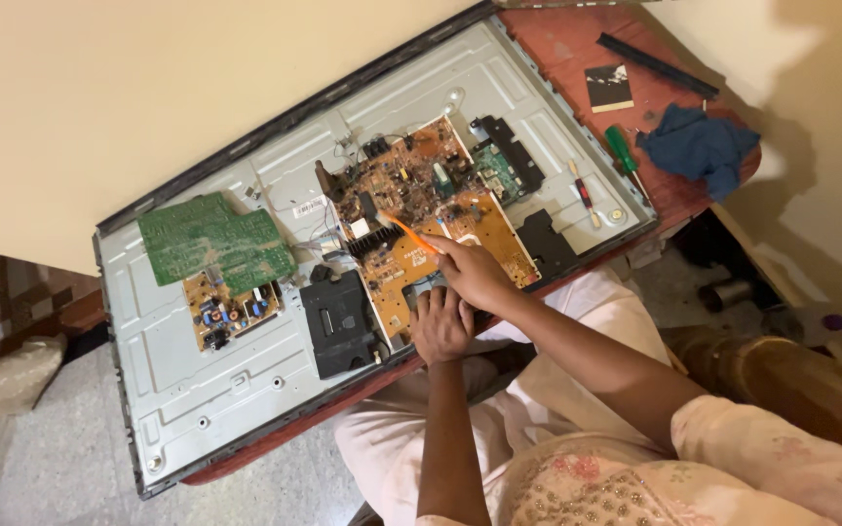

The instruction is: The person uses a small orange brush to clean dust and debris from the surface of a disassembled circuit board. They repeatedly sweep the brush across various components and traces on the board, which is placed inside the back casing of a television.

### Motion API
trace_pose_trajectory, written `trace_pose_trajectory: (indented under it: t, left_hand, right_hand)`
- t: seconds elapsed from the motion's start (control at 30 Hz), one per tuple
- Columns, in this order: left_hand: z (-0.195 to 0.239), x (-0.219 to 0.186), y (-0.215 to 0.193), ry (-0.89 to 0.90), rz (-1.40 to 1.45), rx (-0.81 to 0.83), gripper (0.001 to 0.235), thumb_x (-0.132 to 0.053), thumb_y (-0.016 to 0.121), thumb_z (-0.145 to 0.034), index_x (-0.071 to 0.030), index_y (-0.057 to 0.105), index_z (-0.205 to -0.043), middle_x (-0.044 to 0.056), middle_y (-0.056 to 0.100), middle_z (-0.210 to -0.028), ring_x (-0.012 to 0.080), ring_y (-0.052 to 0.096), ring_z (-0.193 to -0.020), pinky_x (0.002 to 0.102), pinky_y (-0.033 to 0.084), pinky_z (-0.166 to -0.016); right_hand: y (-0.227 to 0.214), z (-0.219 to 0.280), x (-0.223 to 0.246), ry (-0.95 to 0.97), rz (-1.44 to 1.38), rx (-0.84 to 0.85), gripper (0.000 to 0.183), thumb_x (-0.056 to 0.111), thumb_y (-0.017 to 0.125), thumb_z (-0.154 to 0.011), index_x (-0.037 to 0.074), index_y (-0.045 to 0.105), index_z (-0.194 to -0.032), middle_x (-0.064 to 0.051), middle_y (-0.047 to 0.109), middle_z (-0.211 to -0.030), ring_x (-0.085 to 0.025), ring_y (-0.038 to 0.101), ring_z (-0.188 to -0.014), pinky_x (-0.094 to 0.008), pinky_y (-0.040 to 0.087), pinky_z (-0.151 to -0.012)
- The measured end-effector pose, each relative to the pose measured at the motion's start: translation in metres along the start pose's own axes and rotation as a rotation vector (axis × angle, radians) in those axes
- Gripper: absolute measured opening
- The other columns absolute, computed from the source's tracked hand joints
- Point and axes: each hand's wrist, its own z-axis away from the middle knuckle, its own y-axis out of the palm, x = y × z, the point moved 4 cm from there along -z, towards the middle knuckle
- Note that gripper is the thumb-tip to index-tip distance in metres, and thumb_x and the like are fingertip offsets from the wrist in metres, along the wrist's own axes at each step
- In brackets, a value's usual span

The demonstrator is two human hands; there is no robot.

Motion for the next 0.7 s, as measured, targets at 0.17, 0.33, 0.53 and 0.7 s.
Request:
trace_pose_trajectory:
  t: [0.17, 0.33, 0.53, 0.7]
  left_hand:
    - [0.003, 0.000, 0.002, 0.006, -0.019, -0.029, 0.038, -0.039, 0.057, -0.091, -0.017, 0.067, -0.120, 0.008, 0.065, -0.116, 0.0315, 0.058, -0.112, 0.049, 0.047, -0.088]
    - [0.001, 0.001, -0.004, 0.023, -0.037, -0.058, 0.056, -0.037, 0.055, -0.091, -0.027, 0.058, -0.147, 0.008, 0.065, -0.113, 0.0308, 0.059, -0.108, 0.049, 0.048, -0.088]
    - [0.005, 0.000, -0.004, 0.045, -0.014, -0.099, 0.058, -0.037, 0.054, -0.093, -0.027, 0.054, -0.150, 0.007, 0.065, -0.114, 0.0299, 0.059, -0.108, 0.047, 0.048, -0.087]
    - [0.003, -0.001, -0.007, 0.042, -0.002, -0.096, 0.058, -0.037, 0.054, -0.093, -0.028, 0.054, -0.150, 0.007, 0.064, -0.113, 0.0303, 0.059, -0.108, 0.047, 0.047, -0.086]
  right_hand:
    - [-0.002, 0.007, -0.007, 0.136, 0.065, 0.006, 0.047, 0.017, 0.057, -0.100, 0.019, 0.052, -0.147, -0.012, 0.071, -0.087, -0.030, 0.067, -0.066, -0.042, 0.052, -0.060]
    - [-0.021, -0.001, -0.026, 0.020, 0.302, -0.093, 0.048, 0.018, 0.057, -0.099, 0.030, 0.055, -0.146, -0.011, 0.073, -0.098, -0.033, 0.070, -0.075, -0.043, 0.056, -0.067]
    - [-0.029, 0.020, -0.053, 0.193, 0.517, 0.095, 0.051, 0.020, 0.055, -0.097, 0.037, 0.057, -0.145, -0.017, 0.072, -0.096, -0.038, 0.070, -0.083, -0.050, 0.055, -0.073]
    - [-0.037, 0.029, -0.044, 0.152, 0.502, 0.066, 0.049, 0.017, 0.058, -0.093, 0.036, 0.064, -0.138, -0.015, 0.073, -0.093, -0.038, 0.070, -0.081, -0.050, 0.055, -0.072]
